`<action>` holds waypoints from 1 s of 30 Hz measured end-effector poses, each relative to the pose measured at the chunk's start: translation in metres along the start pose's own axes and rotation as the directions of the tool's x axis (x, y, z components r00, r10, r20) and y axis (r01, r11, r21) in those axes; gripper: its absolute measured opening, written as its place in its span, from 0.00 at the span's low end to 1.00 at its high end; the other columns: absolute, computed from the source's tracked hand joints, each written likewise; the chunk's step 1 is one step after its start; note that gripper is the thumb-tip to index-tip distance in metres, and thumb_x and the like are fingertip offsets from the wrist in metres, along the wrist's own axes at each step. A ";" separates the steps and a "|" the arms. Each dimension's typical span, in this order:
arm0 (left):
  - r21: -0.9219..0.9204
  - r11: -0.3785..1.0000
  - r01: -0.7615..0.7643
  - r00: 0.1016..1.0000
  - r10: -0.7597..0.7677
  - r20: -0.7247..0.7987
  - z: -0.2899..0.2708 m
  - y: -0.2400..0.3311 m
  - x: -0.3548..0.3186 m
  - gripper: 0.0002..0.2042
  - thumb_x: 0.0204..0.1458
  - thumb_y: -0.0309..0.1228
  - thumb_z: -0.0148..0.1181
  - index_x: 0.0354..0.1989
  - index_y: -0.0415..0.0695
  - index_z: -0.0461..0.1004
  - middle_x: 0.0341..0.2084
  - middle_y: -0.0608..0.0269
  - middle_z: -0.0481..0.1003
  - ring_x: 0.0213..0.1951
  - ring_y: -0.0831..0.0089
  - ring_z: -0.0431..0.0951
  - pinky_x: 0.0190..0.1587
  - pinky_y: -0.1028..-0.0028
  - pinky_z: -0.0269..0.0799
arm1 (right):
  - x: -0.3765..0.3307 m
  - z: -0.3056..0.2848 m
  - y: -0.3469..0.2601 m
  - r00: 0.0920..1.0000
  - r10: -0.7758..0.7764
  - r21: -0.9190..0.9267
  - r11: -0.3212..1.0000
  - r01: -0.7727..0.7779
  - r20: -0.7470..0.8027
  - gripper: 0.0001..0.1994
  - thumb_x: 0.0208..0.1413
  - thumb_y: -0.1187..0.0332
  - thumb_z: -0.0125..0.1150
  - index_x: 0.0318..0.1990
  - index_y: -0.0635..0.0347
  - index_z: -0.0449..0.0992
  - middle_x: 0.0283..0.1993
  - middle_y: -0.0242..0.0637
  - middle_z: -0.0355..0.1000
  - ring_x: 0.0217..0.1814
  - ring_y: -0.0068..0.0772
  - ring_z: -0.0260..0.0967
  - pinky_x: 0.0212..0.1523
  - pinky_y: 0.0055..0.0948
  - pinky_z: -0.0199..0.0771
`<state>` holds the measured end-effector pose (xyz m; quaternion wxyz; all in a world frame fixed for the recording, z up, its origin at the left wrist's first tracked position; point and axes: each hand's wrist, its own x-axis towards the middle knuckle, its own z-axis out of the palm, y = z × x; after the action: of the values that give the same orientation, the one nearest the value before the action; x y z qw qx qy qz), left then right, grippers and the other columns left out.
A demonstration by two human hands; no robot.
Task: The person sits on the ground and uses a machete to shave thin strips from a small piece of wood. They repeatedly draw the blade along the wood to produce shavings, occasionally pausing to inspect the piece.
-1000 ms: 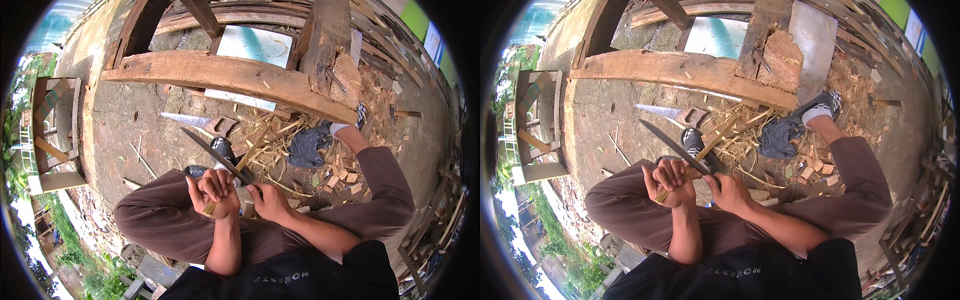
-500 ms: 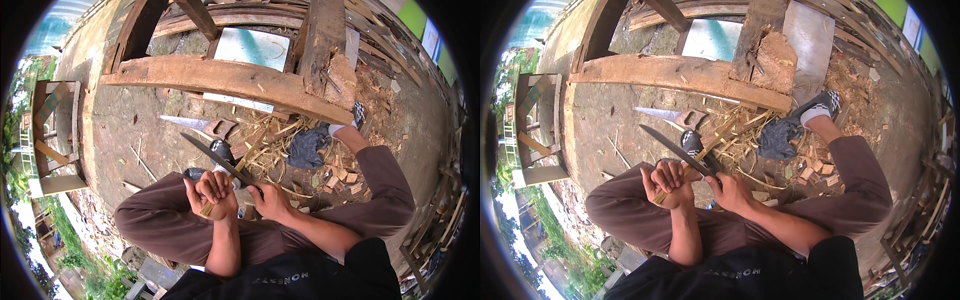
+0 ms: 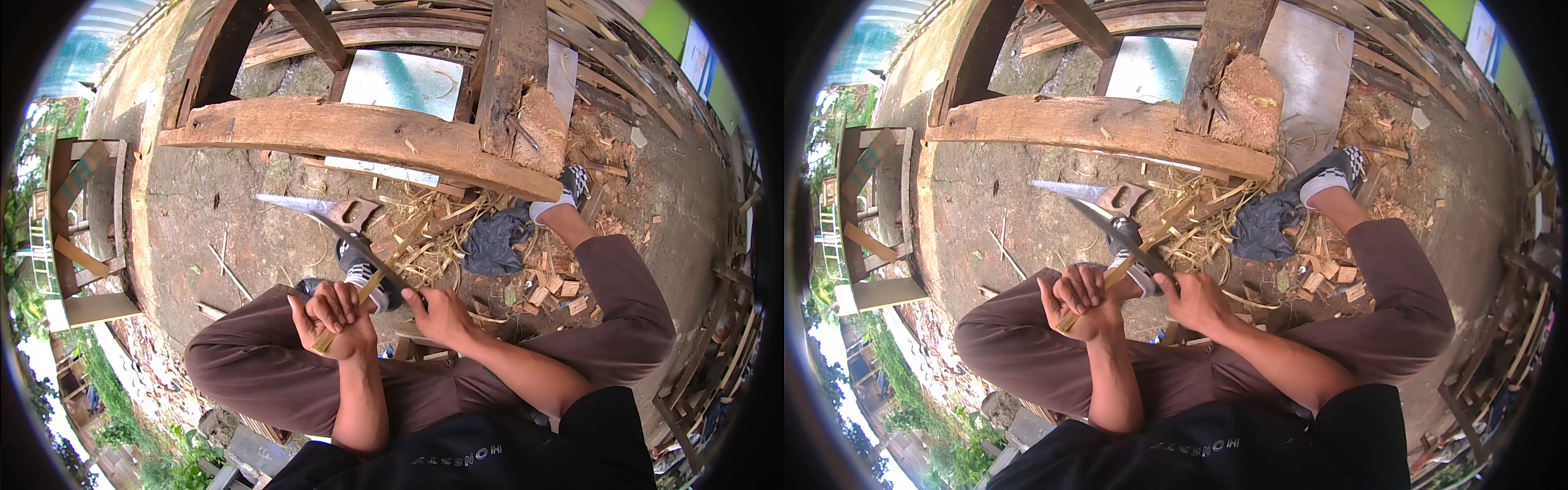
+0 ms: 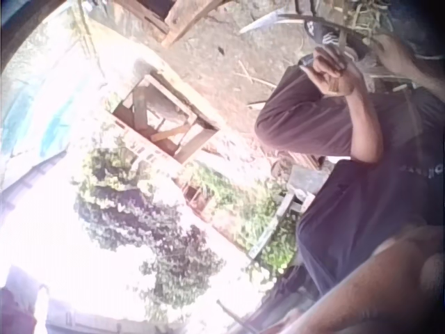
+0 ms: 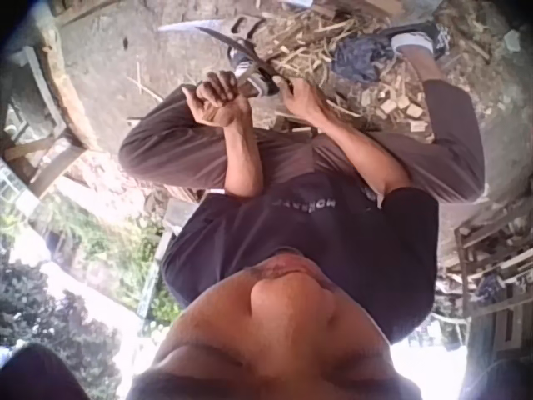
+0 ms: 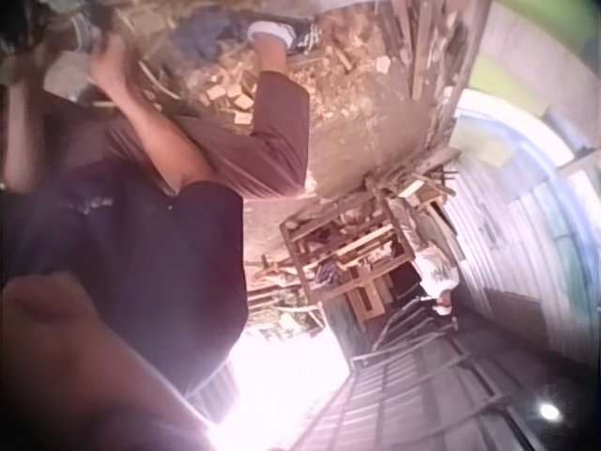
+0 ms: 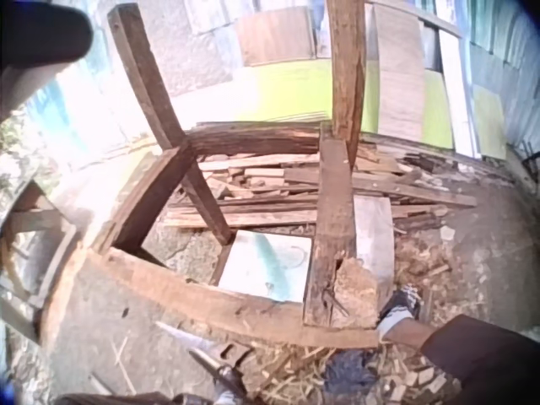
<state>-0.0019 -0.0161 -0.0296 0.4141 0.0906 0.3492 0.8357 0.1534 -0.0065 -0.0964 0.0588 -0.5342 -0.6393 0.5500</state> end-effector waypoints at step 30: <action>0.031 1.000 -0.005 1.000 0.005 -0.002 0.002 -0.003 0.002 0.34 0.68 0.47 0.31 0.04 0.49 0.58 0.09 0.67 0.55 0.13 0.76 0.56 0.22 0.76 0.51 | 0.036 0.014 0.083 0.946 0.321 -0.036 0.947 -0.320 0.051 0.38 0.66 0.39 0.43 0.28 0.74 0.77 0.26 0.65 0.73 0.35 0.68 0.75 0.37 0.55 0.73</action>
<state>0.0001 -0.0118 -0.0303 0.4101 0.0968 0.3622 0.8314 0.1801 -0.0035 -0.1833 -0.0566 -0.6159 -0.5527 0.5585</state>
